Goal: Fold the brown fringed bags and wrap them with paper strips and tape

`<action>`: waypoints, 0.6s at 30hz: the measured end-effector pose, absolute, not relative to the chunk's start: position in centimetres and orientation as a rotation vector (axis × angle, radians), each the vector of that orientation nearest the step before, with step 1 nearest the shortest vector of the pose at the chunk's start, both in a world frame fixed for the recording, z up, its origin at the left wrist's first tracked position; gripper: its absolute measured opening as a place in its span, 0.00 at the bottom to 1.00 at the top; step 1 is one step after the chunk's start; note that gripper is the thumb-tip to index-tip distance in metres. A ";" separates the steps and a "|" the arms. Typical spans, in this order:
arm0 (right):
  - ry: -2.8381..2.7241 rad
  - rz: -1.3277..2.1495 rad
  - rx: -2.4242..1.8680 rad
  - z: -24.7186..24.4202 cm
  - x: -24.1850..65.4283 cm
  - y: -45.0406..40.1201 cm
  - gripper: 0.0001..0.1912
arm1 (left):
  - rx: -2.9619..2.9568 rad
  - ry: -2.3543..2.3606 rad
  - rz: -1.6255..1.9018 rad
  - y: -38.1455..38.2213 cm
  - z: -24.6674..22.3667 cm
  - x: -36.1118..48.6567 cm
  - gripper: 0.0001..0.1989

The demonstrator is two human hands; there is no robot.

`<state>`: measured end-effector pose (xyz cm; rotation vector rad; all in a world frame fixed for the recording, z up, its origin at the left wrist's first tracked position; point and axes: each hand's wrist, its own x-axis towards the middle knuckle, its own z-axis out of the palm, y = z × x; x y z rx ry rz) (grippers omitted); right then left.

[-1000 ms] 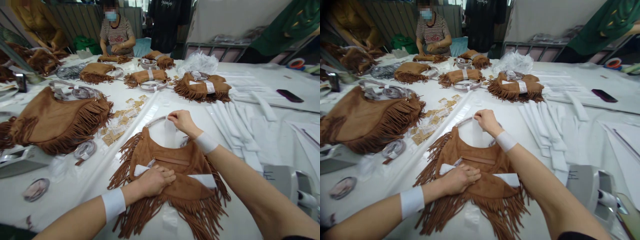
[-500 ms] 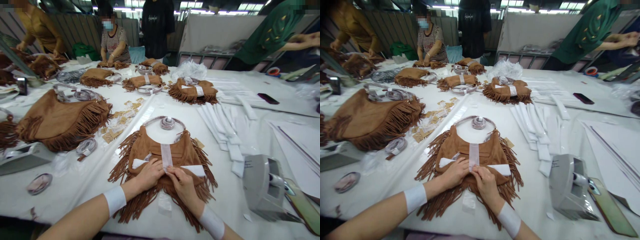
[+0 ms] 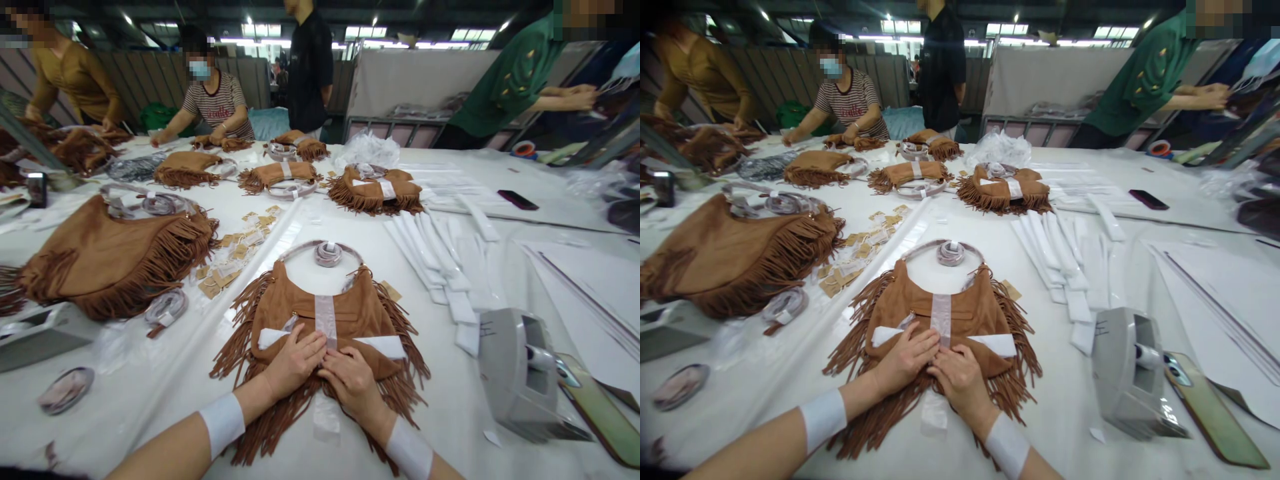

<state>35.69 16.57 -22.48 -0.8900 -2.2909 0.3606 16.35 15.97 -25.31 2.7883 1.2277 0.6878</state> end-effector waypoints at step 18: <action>-2.694 0.128 -1.279 -22.9 33.9 23.1 0.26 | 2.828 1.115 0.367 14.6 -25.5 15.4 0.26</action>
